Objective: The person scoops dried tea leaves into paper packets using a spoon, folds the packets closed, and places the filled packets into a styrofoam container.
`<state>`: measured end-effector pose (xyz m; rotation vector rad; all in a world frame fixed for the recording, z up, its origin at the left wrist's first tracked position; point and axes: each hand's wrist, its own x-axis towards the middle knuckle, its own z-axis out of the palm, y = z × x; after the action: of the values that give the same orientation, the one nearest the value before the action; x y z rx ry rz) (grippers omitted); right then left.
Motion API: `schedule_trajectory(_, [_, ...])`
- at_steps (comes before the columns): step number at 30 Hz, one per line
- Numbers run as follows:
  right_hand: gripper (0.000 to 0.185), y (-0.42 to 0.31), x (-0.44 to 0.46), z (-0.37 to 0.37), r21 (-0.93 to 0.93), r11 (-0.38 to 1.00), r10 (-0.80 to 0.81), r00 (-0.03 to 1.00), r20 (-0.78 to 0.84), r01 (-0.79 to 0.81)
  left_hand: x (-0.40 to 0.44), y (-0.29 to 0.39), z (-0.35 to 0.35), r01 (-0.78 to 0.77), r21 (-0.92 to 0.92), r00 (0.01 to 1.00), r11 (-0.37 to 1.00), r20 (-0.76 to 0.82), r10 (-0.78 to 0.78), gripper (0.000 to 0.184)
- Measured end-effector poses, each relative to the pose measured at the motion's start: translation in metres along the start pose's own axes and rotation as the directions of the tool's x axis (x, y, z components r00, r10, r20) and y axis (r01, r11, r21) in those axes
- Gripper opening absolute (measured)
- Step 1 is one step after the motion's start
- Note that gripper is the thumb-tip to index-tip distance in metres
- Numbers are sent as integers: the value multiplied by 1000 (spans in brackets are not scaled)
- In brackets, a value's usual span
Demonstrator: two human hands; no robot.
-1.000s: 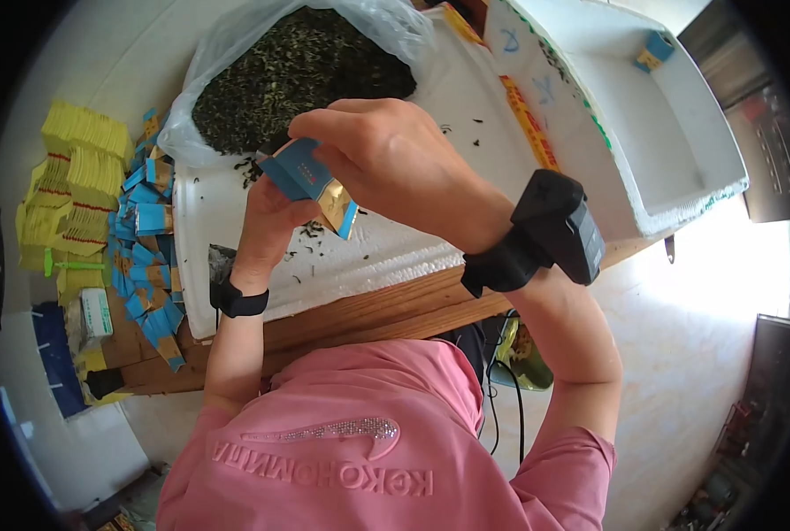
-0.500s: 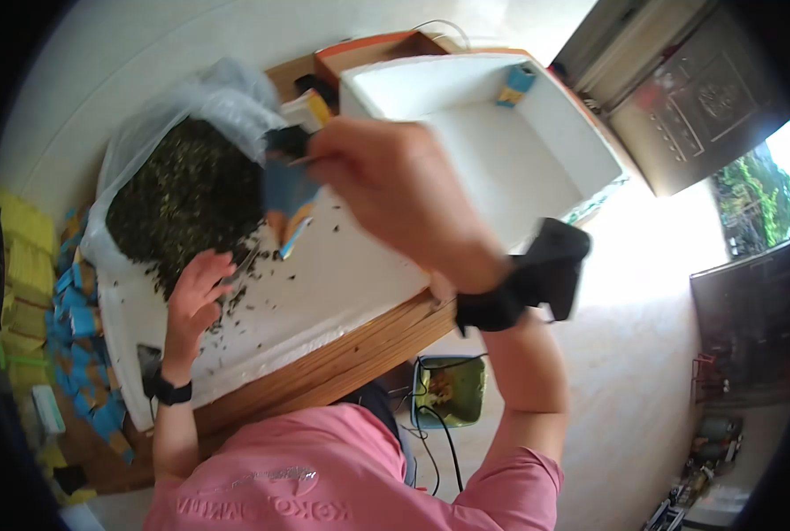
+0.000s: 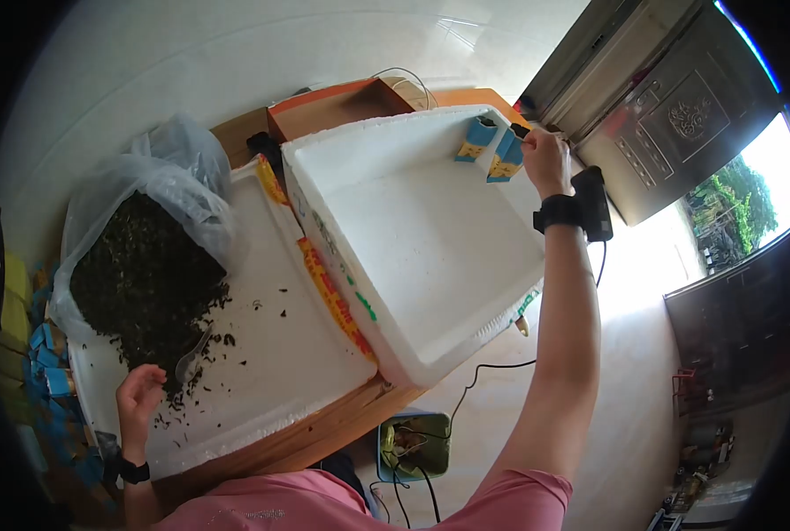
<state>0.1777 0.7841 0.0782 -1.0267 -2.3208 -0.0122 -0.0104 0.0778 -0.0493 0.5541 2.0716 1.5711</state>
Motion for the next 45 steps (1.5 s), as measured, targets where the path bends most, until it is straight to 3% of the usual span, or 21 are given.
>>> schedule_trajectory(4, [10, 26, 27, 48, -47, 995, 88, 996, 31, -86, -1, 7, -3, 92, 37, 990, 995, -106, -88, 28])
schedule_trajectory(5, [8, 31, 33, 58, -46, 997, 55, 998, 35, -54, -1, 10, -3, 107, 50, 986, 993, -135, -100, 28])
schedule_trajectory(6, [8, 42, 38, 73, -112, 991, -83, 996, -41, 77, -1, 9, -4, 105, 49, 986, 993, -133, -98, 28])
schedule_trajectory(9, [7, 41, 45, 93, -75, 997, -22, 1000, -12, 21, 1, 9, -6, 188, 56, 970, 981, -168, -176, 29])
schedule_trajectory(14, [14, 60, 53, 127, -142, 990, -18, 999, 37, 23, 6, -1, -8, 198, 70, 966, 978, -182, -183, 30])
schedule_trajectory(17, [10, 61, 52, 129, -36, 997, 68, 996, 62, -66, 8, -2, -5, 223, 87, 962, 971, -180, -205, 29])
schedule_trajectory(25, [13, 62, 57, 120, -61, 995, 80, 991, 111, -74, 14, -2, -3, 195, 109, 967, 975, -184, -173, 28])
schedule_trajectory(28, [16, 65, 54, 127, -162, 986, -17, 997, 76, 29, 15, -1, -5, 186, 121, 969, 975, -186, -162, 28])
schedule_trajectory(30, [19, 62, 52, 128, -39, 993, 113, 989, 94, -109, 14, -1, -4, 182, 113, 967, 977, -200, -158, 28])
schedule_trajectory(33, [24, 61, 47, 127, -44, 990, 135, 987, 86, -132, 14, -1, -5, 168, 92, 967, 981, -209, -146, 29])
schedule_trajectory(37, [27, 68, 47, 129, -120, 993, 29, 996, 79, -20, 10, -3, -6, 157, 79, 969, 984, -203, -139, 28])
schedule_trajectory(45, [29, 68, 45, 124, -88, 996, 40, 997, 59, -35, 8, 1, -6, 151, 99, 972, 984, -198, -130, 27])
